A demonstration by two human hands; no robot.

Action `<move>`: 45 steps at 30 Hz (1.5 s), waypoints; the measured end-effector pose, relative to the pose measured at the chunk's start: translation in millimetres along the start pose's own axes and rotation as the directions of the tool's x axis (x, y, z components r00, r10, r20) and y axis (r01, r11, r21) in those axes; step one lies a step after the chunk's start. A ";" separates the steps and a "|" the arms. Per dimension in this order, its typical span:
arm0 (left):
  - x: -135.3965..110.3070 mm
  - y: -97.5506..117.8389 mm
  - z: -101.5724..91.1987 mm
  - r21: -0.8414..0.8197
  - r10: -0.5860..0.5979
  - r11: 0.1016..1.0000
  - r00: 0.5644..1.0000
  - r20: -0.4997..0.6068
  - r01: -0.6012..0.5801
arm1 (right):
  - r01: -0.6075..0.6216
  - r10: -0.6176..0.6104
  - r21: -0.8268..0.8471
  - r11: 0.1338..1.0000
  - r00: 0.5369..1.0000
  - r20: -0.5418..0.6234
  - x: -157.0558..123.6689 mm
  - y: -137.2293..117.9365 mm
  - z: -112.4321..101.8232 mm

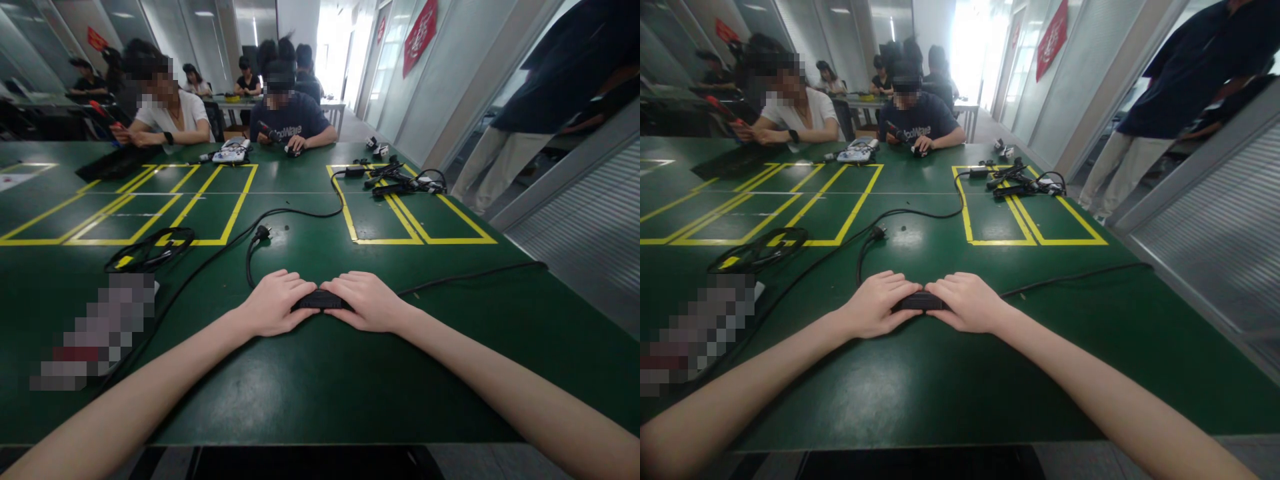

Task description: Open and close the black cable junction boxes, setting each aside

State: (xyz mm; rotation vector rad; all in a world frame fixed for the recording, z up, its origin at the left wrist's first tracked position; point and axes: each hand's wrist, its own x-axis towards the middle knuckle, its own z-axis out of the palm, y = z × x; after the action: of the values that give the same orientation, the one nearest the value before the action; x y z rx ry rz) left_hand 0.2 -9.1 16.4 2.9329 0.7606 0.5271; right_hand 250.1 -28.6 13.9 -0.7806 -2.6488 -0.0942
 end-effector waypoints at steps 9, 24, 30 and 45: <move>-4.0 2.2 0.6 -0.301 -0.207 0.936 0.977 -0.053 0.181 | 0.157 -0.232 -0.356 0.921 0.956 -0.178 -4.9 5.1 -1.2; 3.1 6.0 -1.6 0.337 0.267 0.932 0.881 -0.390 -0.133 | 0.259 -0.330 -0.244 0.935 0.889 -0.319 0.6 -5.1 0.9; 0.2 11.3 -4.2 0.446 0.417 0.876 0.757 -0.503 -0.186 | 0.349 -0.440 -0.309 0.884 0.844 -0.305 -3.9 -12.7 -10.5; 0.0 8.6 -1.3 0.436 0.431 0.876 0.741 -0.515 -0.207 | 0.337 -0.420 -0.281 0.898 0.845 -0.330 -2.1 -17.3 -10.1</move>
State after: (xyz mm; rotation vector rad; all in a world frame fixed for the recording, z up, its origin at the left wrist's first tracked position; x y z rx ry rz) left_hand 3.7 -16.7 18.9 3.2608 0.3813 1.5739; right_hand 245.8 -46.0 23.1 -0.2403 -2.3932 -0.5867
